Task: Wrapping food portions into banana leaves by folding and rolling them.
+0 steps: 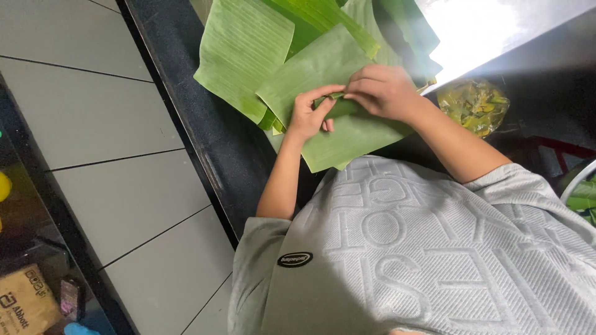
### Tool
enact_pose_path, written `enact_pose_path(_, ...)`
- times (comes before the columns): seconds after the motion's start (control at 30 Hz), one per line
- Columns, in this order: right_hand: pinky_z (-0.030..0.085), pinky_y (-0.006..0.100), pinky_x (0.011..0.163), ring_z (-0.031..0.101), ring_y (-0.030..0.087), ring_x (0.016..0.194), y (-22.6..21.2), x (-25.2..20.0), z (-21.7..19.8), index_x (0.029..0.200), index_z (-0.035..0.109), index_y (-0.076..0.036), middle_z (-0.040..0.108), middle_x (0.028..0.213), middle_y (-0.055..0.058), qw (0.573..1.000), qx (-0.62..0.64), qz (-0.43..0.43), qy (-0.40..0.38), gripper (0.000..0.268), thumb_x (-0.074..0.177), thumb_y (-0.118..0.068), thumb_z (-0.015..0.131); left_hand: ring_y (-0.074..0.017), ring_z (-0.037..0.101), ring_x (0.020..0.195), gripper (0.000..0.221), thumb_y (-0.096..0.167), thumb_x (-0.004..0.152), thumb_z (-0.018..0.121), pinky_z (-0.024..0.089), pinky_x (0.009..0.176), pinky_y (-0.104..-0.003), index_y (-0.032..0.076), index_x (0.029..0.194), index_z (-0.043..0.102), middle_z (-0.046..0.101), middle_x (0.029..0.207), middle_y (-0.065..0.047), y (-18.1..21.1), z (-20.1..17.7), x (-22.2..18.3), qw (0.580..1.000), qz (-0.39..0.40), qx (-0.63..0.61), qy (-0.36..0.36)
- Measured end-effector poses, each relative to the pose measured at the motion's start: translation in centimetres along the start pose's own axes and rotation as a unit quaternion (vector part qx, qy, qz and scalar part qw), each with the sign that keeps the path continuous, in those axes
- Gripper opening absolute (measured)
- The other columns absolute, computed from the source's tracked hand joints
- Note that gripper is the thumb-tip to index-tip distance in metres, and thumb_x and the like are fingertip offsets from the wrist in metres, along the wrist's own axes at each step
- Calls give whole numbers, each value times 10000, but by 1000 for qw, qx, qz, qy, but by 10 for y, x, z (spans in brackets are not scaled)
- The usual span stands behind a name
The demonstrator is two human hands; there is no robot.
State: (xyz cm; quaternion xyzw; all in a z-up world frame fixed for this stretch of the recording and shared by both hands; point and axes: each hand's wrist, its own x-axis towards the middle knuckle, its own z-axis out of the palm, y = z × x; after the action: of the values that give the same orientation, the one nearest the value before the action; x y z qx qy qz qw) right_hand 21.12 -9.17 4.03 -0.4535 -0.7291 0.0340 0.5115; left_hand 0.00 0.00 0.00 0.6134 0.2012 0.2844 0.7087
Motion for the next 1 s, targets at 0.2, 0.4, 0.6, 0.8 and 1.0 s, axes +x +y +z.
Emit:
enact_pose_path(0.2, 552, 460, 887, 724, 360, 1028, -1, 5, -10, 1013, 792, -42, 729, 1143, 175, 973, 206, 106, -12, 158, 944, -178, 834, -255, 705, 467, 237, -33, 974, 587, 572, 349, -283, -42, 1158, 736, 744, 1113, -250, 26, -3, -2, 997, 14, -76, -27)
enact_pose_path(0.4, 586, 463, 757, 678, 294, 964, -32, 33, -32, 1277, 716, -45, 711, 1107, 246, 897, 238, 370, -52, 303, 1078, -268, 666, -293, 750, 571, 191, -70, 895, 759, 615, 442, -318, -101, 1083, 750, 668, 1230, -328, 21, -8, 6, 991, 87, -69, -72)
enact_pose_path(0.6, 614, 277, 487, 717, 250, 596, -7, 19, -11, 1096, 720, -21, 706, 968, 233, 776, 332, 532, -66, 252, 1074, -263, 654, -221, 734, 531, 91, -35, 910, 758, 574, 413, -257, -45, 996, 783, 696, 1198, -285, 21, -2, 4, 995, 88, 32, -22)
enact_pose_path(0.8, 636, 269, 507, 743, 291, 661, -18, 36, -20, 1102, 756, -27, 702, 1085, 286, 795, 324, 509, -62, 166, 969, -125, 764, -160, 719, 518, 131, -13, 892, 770, 579, 453, -234, 7, 891, 640, 706, 1189, -245, 17, 10, 6, 992, 85, 90, 29)
enact_pose_path(1.0, 631, 277, 530, 745, 318, 701, -23, 32, -23, 1109, 779, -43, 726, 1003, 305, 819, 315, 477, -45, 188, 926, -85, 779, -152, 695, 585, 533, 7, 950, 694, 609, 526, -179, 2, 1334, 324, 618, 1257, -299, 67, 25, 4, 995, -67, 66, 40)
